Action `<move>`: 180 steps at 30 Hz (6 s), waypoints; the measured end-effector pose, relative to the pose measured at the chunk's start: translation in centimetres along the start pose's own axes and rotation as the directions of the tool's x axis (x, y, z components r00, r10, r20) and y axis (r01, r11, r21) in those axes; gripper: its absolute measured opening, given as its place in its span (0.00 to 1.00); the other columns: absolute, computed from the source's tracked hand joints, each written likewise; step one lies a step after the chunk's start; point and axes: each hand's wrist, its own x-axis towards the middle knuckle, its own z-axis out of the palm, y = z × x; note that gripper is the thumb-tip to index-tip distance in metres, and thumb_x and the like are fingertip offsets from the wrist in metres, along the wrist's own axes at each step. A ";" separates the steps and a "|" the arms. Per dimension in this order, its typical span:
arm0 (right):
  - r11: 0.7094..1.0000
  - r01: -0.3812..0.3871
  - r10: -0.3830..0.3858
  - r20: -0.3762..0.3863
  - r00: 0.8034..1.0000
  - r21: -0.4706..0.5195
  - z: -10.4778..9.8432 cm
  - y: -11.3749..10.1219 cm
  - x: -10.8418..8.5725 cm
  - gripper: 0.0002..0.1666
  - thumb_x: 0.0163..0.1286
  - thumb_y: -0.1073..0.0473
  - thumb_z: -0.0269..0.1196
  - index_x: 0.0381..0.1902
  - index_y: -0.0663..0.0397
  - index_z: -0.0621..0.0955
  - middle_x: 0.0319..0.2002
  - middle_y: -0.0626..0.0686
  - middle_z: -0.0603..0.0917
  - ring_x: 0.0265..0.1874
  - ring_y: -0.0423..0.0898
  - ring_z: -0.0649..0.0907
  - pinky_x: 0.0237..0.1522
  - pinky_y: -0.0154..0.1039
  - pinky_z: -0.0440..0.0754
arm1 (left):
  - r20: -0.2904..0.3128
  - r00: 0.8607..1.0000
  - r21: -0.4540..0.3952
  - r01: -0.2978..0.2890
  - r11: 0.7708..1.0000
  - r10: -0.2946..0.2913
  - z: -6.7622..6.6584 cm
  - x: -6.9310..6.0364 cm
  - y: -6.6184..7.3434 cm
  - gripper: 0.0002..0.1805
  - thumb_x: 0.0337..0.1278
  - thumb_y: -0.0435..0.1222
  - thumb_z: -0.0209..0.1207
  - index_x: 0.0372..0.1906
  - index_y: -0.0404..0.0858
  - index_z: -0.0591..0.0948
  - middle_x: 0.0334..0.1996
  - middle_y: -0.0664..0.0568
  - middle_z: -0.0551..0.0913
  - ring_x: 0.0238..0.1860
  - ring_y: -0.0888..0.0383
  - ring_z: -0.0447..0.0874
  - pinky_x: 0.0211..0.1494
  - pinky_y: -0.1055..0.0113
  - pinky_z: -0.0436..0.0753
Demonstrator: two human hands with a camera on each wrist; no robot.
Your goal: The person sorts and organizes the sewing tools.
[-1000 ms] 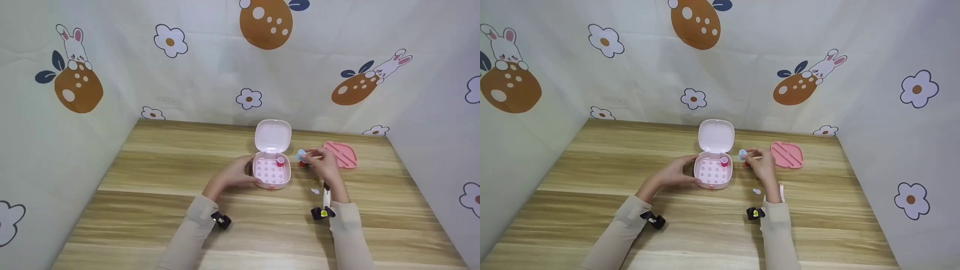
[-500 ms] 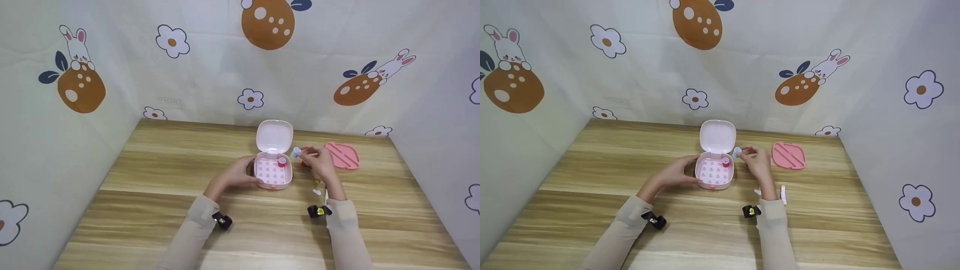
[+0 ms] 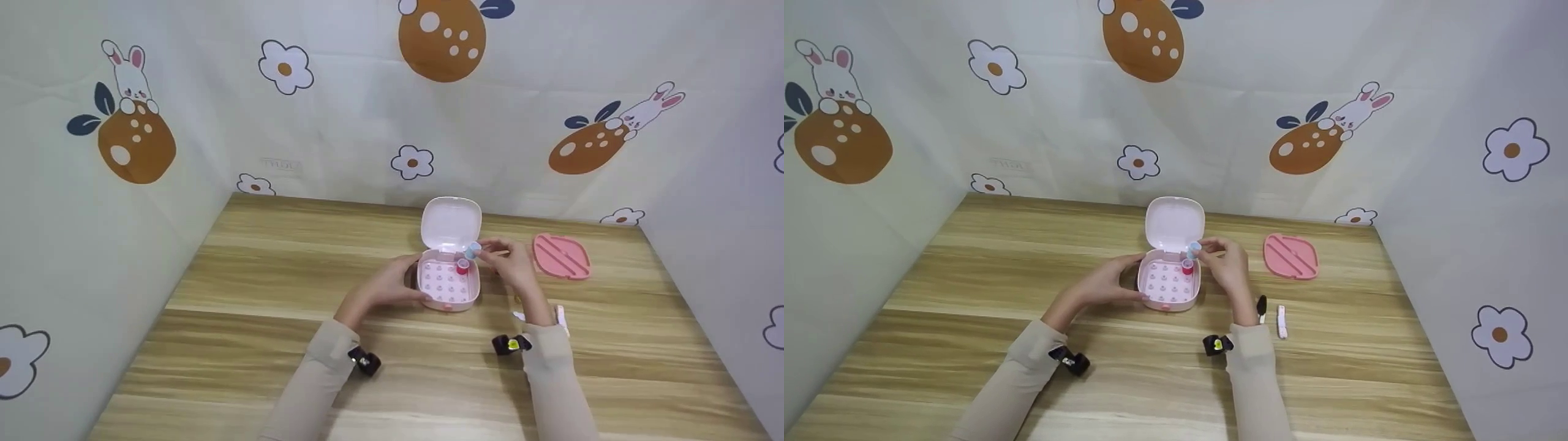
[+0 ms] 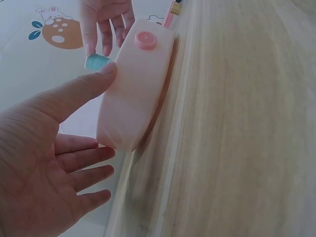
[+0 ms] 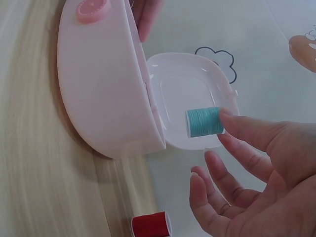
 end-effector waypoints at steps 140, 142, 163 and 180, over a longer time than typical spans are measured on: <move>0.993 -0.067 0.070 0.028 0.997 -0.095 2.4 1.0 0.4 0.17 0.66 0.61 0.73 0.50 0.66 0.88 0.50 0.67 0.88 0.47 0.56 0.87 0.40 0.30 0.81 | 0.002 1.000 -0.007 0.023 1.000 -0.023 0.3 -0.1 -0.1 0.51 0.55 0.39 0.76 0.81 0.33 0.63 0.75 0.37 0.72 0.76 0.42 0.69 0.83 0.48 0.65; 0.993 -0.073 0.076 0.029 0.997 -0.093 2.1 1.0 0.4 0.18 0.66 0.60 0.73 0.50 0.66 0.88 0.51 0.68 0.87 0.50 0.58 0.85 0.40 0.30 0.81 | 0.006 1.000 -0.016 0.025 1.000 -0.024 0.3 0.0 -0.1 0.51 0.55 0.39 0.76 0.81 0.33 0.63 0.75 0.37 0.73 0.76 0.43 0.69 0.83 0.49 0.65; 0.997 -0.051 0.052 0.025 0.998 -0.056 -0.7 1.4 -0.4 0.19 0.67 0.66 0.68 0.54 0.71 0.85 0.50 0.70 0.86 0.44 0.51 0.83 0.39 0.28 0.81 | -0.013 0.999 0.049 0.038 0.998 -0.038 0.3 -0.1 -0.2 0.50 0.55 0.43 0.76 0.80 0.32 0.65 0.73 0.38 0.75 0.75 0.43 0.72 0.82 0.50 0.67; 0.993 -0.036 0.039 0.024 0.999 -0.113 -2.4 2.2 -0.6 0.21 0.67 0.68 0.70 0.56 0.73 0.84 0.33 0.58 0.91 0.31 0.44 0.89 0.33 0.24 0.80 | -0.013 0.999 0.006 0.042 0.999 -0.042 0.3 -0.2 0.1 0.50 0.55 0.43 0.77 0.79 0.32 0.66 0.73 0.38 0.75 0.75 0.43 0.71 0.82 0.50 0.65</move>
